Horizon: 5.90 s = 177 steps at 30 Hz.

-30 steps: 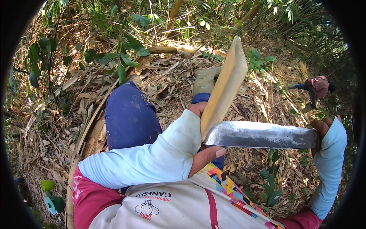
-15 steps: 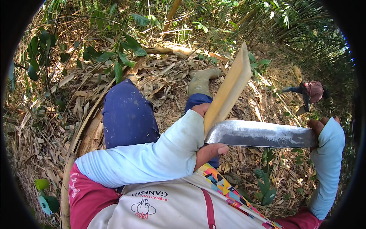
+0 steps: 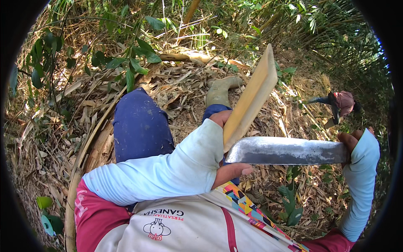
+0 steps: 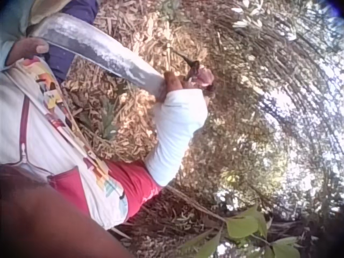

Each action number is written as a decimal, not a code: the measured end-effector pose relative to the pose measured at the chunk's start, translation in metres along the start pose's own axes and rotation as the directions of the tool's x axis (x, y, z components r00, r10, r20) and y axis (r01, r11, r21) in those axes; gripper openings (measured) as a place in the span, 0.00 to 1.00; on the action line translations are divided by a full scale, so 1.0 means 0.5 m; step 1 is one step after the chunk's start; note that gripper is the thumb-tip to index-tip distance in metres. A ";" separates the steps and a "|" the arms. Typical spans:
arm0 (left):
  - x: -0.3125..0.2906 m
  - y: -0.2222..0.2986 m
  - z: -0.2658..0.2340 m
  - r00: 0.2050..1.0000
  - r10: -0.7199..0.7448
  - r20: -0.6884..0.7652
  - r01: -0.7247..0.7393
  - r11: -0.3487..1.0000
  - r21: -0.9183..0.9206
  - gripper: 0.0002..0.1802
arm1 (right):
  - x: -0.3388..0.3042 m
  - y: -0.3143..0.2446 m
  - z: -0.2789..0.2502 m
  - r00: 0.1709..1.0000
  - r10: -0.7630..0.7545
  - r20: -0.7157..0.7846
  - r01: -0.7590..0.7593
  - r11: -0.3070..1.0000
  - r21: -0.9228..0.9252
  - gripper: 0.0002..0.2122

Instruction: The person sits on the ground in a bamboo grove and uses a machete to split a long bamboo stalk lengthwise. They hold the stalk between their legs and repeatedly strike it with the blade to create a long, thin sliver. Another person is visible working in the background.

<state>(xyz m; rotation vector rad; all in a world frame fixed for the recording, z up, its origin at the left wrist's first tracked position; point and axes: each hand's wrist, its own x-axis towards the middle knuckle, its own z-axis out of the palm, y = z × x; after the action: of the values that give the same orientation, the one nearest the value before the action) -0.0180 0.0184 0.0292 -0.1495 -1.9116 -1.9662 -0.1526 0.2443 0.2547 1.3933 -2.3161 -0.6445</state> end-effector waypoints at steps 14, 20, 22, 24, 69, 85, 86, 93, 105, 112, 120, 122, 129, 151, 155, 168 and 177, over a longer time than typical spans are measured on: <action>0.001 0.003 0.001 0.996 0.086 0.037 -0.085 0.996 -0.029 0.49 | -0.007 -0.010 -0.002 0.999 0.049 0.010 -0.050 0.998 0.031 0.19; -0.004 -0.008 0.005 0.997 0.074 0.006 -0.075 0.997 0.015 0.47 | -0.007 -0.009 -0.006 0.998 0.051 0.037 -0.051 0.999 0.000 0.20; -0.004 -0.010 0.005 0.997 0.071 -0.010 -0.070 0.995 0.065 0.46 | -0.005 -0.015 -0.006 0.998 0.052 0.019 -0.052 0.999 0.006 0.20; -0.005 -0.012 0.008 0.998 0.055 -0.032 -0.053 0.996 0.073 0.45 | -0.004 -0.018 -0.006 0.998 0.059 0.014 -0.059 0.998 0.003 0.20; 0.024 0.029 -0.019 0.972 -0.237 0.000 0.237 0.971 -0.031 0.38 | -0.037 -0.040 0.036 0.978 0.186 0.097 -0.183 0.982 -0.038 0.24; 0.023 0.045 -0.023 0.995 -0.095 -0.022 0.097 0.988 0.124 0.43 | -0.036 -0.050 0.036 0.986 0.150 0.066 -0.151 0.989 0.001 0.22; 0.022 0.043 -0.024 0.996 -0.085 -0.019 0.087 0.988 0.125 0.43 | -0.038 -0.049 0.037 0.989 0.135 0.053 -0.135 0.991 0.004 0.22; 0.021 0.044 -0.023 0.994 -0.111 -0.023 0.112 0.991 0.073 0.43 | -0.038 -0.049 0.046 0.985 0.154 0.082 -0.155 0.988 0.003 0.20; 0.019 0.034 -0.018 0.989 -0.125 -0.073 0.136 0.976 0.168 0.43 | -0.041 -0.047 0.058 0.993 0.118 0.002 -0.118 0.993 -0.011 0.19; 0.018 0.026 -0.013 0.986 -0.158 -0.052 0.160 0.986 0.035 0.42 | -0.049 -0.047 0.062 0.988 0.152 0.025 -0.153 0.988 0.020 0.20; 0.020 0.032 -0.027 0.982 -0.189 0.026 0.190 0.978 -0.080 0.45 | -0.057 -0.054 0.066 0.985 0.149 0.086 -0.157 0.982 0.100 0.20; 0.021 0.038 -0.028 0.978 -0.204 0.030 0.206 0.974 -0.095 0.45 | -0.059 -0.051 0.070 0.981 0.158 0.109 -0.170 0.979 0.111 0.20; 0.017 0.043 -0.029 0.987 -0.161 0.024 0.158 0.984 0.084 0.45 | -0.060 -0.053 0.073 0.978 0.175 0.114 -0.187 0.977 0.103 0.19; 0.016 0.014 -0.008 0.986 -0.147 -0.078 0.135 0.981 -0.137 0.36 | -0.058 -0.059 0.070 0.980 0.195 0.029 -0.197 0.979 0.054 0.22; 0.020 0.031 -0.012 0.960 -0.271 -0.074 0.266 0.961 -0.078 0.33 | -0.058 -0.061 0.070 0.976 0.217 0.009 -0.217 0.975 0.038 0.21; 0.013 0.029 -0.028 0.977 -0.208 -0.043 0.207 0.978 -0.015 0.42 | -0.060 -0.066 0.063 0.981 0.151 0.122 -0.170 0.973 0.156 0.20; 0.020 0.029 -0.043 0.969 -0.232 0.086 0.240 0.966 -0.092 0.51 | -0.067 -0.069 0.079 0.964 0.162 0.210 -0.202 0.962 0.186 0.19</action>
<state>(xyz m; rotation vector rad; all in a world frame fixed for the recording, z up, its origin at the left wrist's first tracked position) -0.0179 -0.0047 0.0451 -0.0230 -1.9534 -2.2445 -0.1333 0.2678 0.2005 1.2261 -2.6940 -0.5156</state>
